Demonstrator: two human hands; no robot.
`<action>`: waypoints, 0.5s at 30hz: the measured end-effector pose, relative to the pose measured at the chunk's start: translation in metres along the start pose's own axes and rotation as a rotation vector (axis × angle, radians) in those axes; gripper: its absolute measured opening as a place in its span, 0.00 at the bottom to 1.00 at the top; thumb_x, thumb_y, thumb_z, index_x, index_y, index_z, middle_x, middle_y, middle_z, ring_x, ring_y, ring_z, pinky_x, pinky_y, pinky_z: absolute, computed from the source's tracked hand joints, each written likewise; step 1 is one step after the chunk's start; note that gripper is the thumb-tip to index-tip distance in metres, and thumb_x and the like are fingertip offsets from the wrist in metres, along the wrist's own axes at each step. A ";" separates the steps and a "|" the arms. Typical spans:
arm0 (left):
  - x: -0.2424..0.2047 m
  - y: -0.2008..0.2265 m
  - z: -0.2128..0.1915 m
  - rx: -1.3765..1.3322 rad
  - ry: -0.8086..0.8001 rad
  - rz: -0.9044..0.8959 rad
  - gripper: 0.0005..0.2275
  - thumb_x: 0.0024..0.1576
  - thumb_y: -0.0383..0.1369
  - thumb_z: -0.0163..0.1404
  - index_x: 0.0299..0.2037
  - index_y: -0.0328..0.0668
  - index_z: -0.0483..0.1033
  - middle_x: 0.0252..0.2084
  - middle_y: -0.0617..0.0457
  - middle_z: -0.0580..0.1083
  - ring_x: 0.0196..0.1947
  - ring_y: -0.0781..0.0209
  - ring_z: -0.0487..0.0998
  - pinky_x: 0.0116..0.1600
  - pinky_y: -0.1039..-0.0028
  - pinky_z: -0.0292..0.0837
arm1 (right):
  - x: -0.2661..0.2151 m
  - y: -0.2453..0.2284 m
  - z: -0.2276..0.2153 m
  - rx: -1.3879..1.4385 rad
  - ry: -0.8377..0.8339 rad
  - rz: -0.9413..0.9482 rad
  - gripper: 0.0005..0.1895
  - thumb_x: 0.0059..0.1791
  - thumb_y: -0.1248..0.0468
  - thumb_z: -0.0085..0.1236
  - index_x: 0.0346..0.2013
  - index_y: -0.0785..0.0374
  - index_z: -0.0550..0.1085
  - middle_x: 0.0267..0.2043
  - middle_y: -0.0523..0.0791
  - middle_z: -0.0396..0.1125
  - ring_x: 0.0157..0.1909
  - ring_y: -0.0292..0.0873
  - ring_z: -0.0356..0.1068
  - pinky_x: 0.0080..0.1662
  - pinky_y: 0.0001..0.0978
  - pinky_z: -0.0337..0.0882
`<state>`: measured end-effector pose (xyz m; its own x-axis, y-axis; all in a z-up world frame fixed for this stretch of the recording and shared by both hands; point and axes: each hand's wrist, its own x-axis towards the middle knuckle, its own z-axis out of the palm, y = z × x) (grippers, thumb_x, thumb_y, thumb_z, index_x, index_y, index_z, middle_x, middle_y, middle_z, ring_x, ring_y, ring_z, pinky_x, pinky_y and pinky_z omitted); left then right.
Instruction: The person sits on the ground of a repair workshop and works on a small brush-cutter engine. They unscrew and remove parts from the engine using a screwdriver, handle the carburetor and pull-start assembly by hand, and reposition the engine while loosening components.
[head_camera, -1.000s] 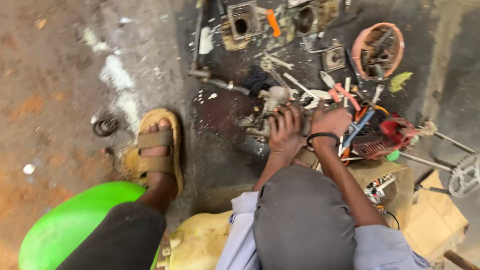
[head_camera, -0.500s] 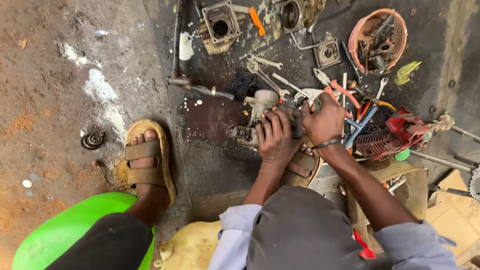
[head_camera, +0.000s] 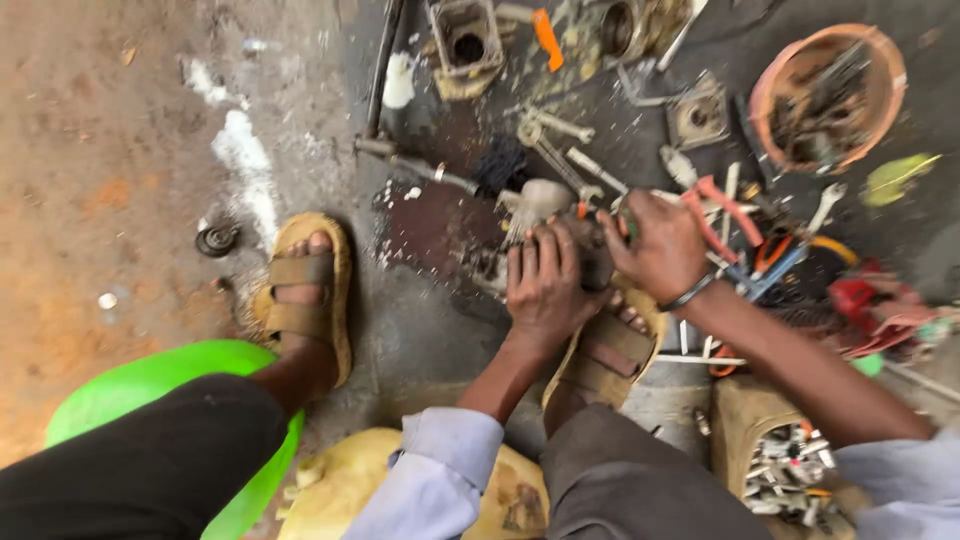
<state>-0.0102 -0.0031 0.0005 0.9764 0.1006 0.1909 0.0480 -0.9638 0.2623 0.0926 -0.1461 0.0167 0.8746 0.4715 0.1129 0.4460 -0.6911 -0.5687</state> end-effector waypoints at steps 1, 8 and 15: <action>-0.004 -0.003 -0.001 0.014 -0.019 -0.003 0.53 0.33 0.62 0.64 0.62 0.21 0.65 0.55 0.31 0.72 0.54 0.40 0.76 0.60 0.56 0.68 | 0.000 -0.004 0.001 0.020 -0.009 0.008 0.17 0.50 0.64 0.66 0.27 0.68 0.67 0.23 0.53 0.65 0.25 0.56 0.69 0.30 0.47 0.67; 0.002 0.004 0.004 0.030 0.015 -0.027 0.52 0.37 0.63 0.62 0.63 0.23 0.64 0.56 0.32 0.72 0.55 0.41 0.76 0.61 0.57 0.67 | 0.021 0.002 -0.018 0.056 -0.085 -0.234 0.13 0.50 0.65 0.64 0.30 0.66 0.68 0.27 0.52 0.67 0.27 0.56 0.69 0.31 0.46 0.69; 0.004 0.009 0.005 -0.036 0.011 -0.077 0.56 0.36 0.66 0.61 0.64 0.19 0.63 0.54 0.30 0.72 0.55 0.39 0.75 0.61 0.56 0.67 | 0.015 -0.019 -0.007 0.021 0.081 -0.013 0.16 0.49 0.61 0.66 0.28 0.67 0.69 0.27 0.54 0.67 0.29 0.60 0.70 0.33 0.49 0.69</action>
<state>-0.0053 -0.0125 -0.0009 0.9679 0.1765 0.1788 0.1148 -0.9437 0.3104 0.0986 -0.1298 0.0352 0.8815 0.4343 0.1853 0.4542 -0.6729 -0.5838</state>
